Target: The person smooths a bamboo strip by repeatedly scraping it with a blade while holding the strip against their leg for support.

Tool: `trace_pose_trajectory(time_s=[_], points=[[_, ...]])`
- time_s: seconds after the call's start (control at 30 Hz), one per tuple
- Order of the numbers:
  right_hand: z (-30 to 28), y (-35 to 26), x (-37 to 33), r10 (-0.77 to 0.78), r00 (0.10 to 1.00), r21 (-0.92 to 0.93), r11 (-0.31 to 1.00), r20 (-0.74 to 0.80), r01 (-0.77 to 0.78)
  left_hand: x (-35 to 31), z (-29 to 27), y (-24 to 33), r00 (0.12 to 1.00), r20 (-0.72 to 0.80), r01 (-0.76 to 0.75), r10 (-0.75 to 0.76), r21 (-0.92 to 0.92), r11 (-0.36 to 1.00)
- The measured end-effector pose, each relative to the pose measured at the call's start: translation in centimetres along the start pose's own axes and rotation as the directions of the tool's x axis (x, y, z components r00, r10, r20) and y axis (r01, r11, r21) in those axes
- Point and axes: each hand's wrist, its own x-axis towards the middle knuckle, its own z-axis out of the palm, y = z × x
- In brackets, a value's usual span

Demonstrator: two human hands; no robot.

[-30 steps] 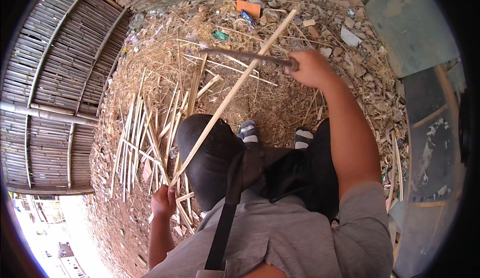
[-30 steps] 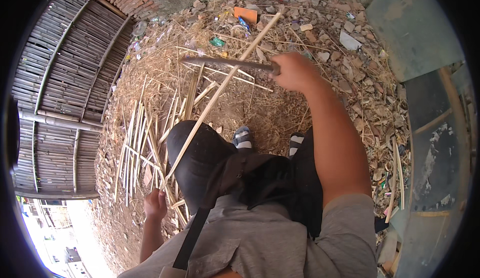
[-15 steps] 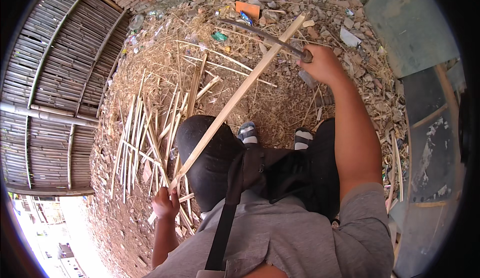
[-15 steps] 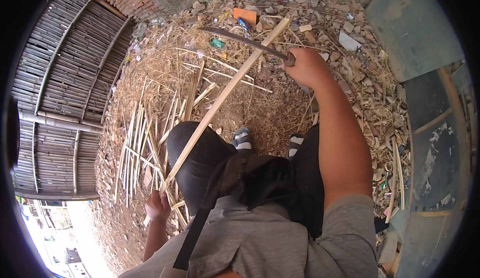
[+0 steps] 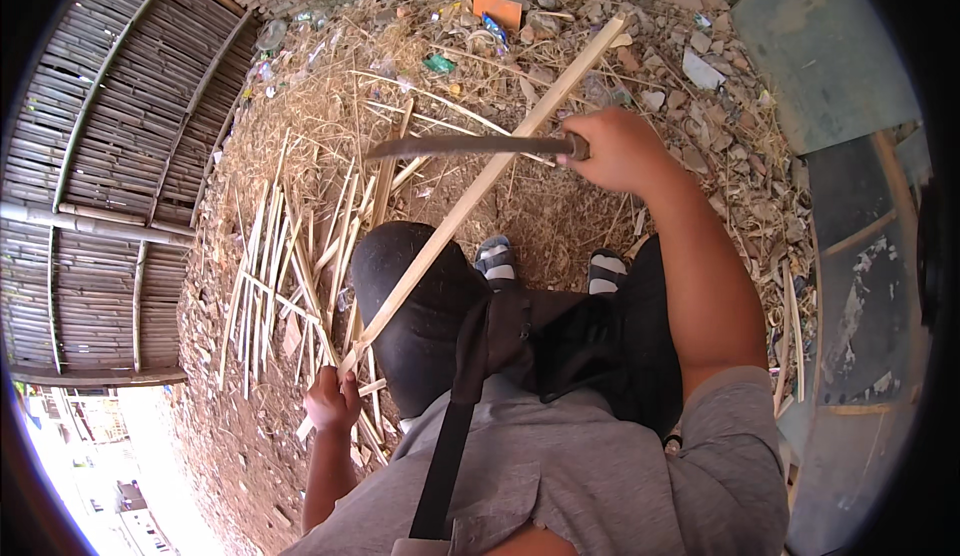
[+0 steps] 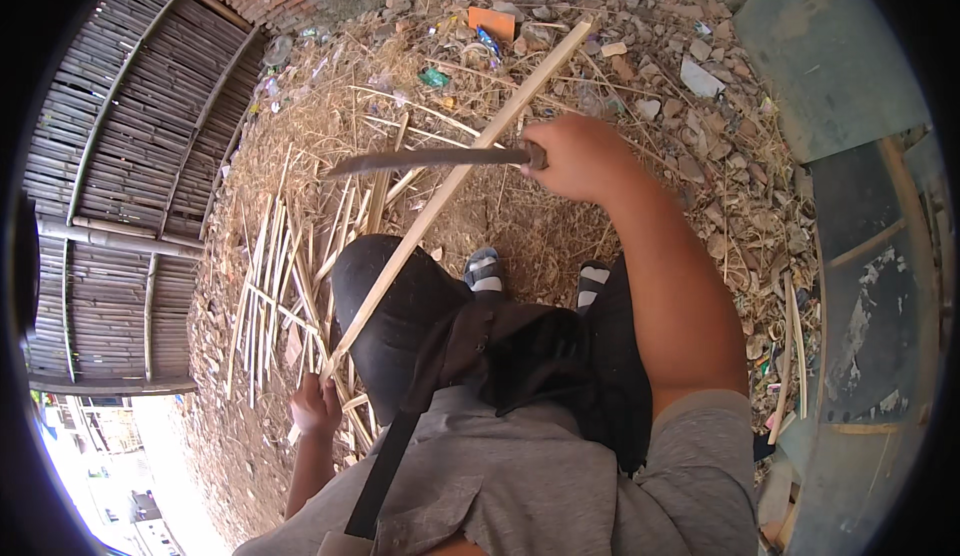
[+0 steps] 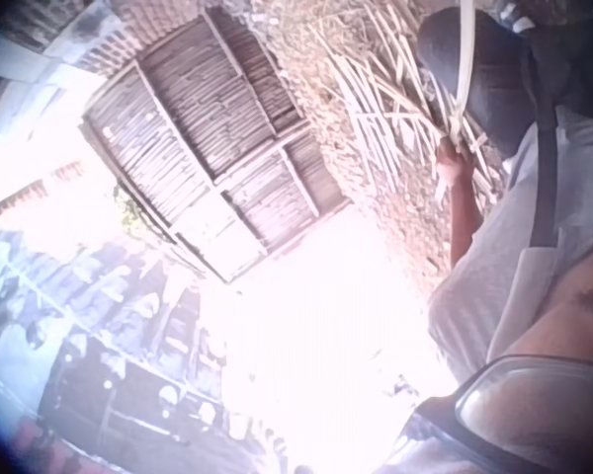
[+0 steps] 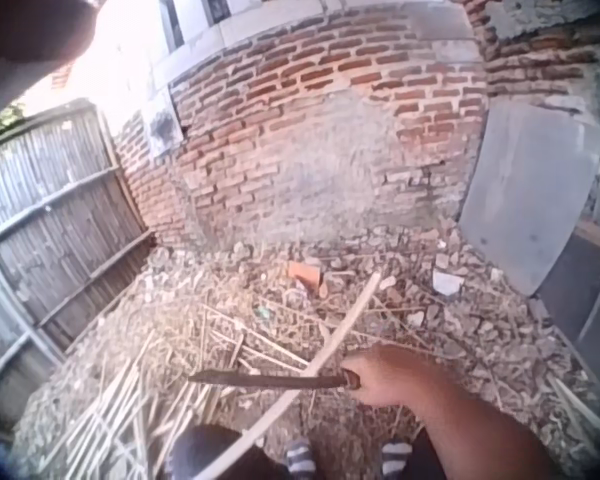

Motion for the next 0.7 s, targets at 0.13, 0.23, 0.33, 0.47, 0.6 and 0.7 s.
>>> trace_pose_trajectory(time_s=[0.13, 0.23, 0.33, 0.47, 0.6, 0.7], points=[[1.3, -2.9, -0.9, -0.164, 0.984, 0.023, 0.986, 0.065, 0.163, 0.1, 0.1, 0.5, 1.000, 0.003, 0.018, -0.018, -0.039, 0.999], [2.7, -3.5, -1.0, -0.264, 0.964, -0.075, 0.961, 0.020, 0.265, 0.0, 0.2, 0.4, 1.000, -0.013, -0.011, 0.010, -0.050, 0.999], [2.3, -2.6, -0.4, -0.207, 0.977, -0.061, 0.976, 0.042, 0.209, -0.2, 0.4, 0.5, 1.000, -0.016, -0.012, 0.012, -0.029, 1.000], [1.4, -0.8, 0.1, -0.045, 0.997, -0.005, 0.999, 0.064, 0.045, -0.1, 0.4, 1.6, 0.999, -0.052, -0.008, 0.006, -0.041, 0.999], [1.2, -1.7, -0.4, -0.091, 0.996, -0.046, 0.995, -0.024, 0.090, -0.2, 0.7, 1.6, 0.999, -0.041, -0.013, 0.010, -0.072, 0.997], [1.1, -1.6, -0.2, -0.125, 0.992, -0.004, 0.992, 0.032, 0.126, -0.3, 0.6, 1.9, 0.999, -0.041, -0.006, 0.002, -0.098, 0.995]])
